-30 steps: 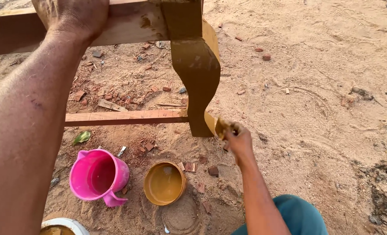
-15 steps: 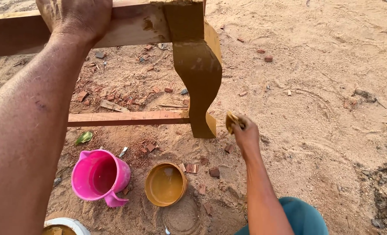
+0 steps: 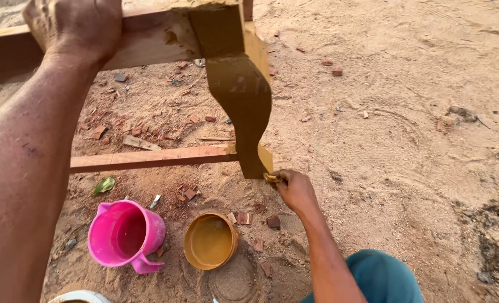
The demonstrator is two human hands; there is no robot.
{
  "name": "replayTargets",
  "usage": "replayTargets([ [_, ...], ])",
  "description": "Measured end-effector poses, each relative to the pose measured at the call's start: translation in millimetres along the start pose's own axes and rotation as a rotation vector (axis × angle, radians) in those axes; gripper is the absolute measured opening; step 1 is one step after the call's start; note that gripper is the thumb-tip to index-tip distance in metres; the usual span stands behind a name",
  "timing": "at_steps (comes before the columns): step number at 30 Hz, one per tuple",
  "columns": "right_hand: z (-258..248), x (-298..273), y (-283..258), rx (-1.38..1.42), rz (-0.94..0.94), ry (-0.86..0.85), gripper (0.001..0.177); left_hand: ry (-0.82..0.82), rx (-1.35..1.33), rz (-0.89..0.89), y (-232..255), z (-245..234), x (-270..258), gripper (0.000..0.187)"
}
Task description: Applying a yellow-brown stain or filler to the joints and surfaces of a wooden table frame using a sponge.
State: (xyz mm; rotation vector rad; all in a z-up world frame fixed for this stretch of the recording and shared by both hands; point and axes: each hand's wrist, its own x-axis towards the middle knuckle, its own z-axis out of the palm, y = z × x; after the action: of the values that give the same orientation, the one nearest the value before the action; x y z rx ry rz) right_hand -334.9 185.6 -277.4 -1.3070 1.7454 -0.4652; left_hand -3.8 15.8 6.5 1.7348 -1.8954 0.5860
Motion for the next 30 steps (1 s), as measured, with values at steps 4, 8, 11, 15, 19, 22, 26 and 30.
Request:
replayTargets([
  [4, 4, 42, 19, 0.408, -0.005, 0.057, 0.032, 0.097, 0.027, 0.057, -4, 4, 2, 0.066],
  [8, 6, 84, -1, 0.536, -0.161, 0.154, 0.033, -0.153, -0.062, -0.189, 33, -29, -1, 0.082],
  [11, 1, 62, -27, 0.397, -0.136, 0.121, 0.033, 0.024, -0.031, 0.014, 26, -21, 0, 0.087],
  [15, 5, 34, 3, 0.314, -0.018, -0.029, 0.032, -0.061, -0.139, -0.123, 26, -17, -1, 0.092],
  [19, -11, 27, 27, 0.489, 0.035, -0.035, 0.041, -0.087, -0.157, -0.167, 51, -34, -5, 0.09],
  [22, -27, 60, 27, 0.481, 0.157, 0.065, 0.038, -0.079, -0.149, -0.167, 58, -35, -5, 0.088],
  [26, -10, 97, 29, 0.405, 0.122, 0.029, 0.032, -0.009, -0.177, -0.093, 33, -7, 7, 0.091],
  [30, 20, 114, 23, 0.141, -0.161, 0.124, 0.022, -0.054, -0.307, -0.135, 13, 5, 9, 0.084],
])
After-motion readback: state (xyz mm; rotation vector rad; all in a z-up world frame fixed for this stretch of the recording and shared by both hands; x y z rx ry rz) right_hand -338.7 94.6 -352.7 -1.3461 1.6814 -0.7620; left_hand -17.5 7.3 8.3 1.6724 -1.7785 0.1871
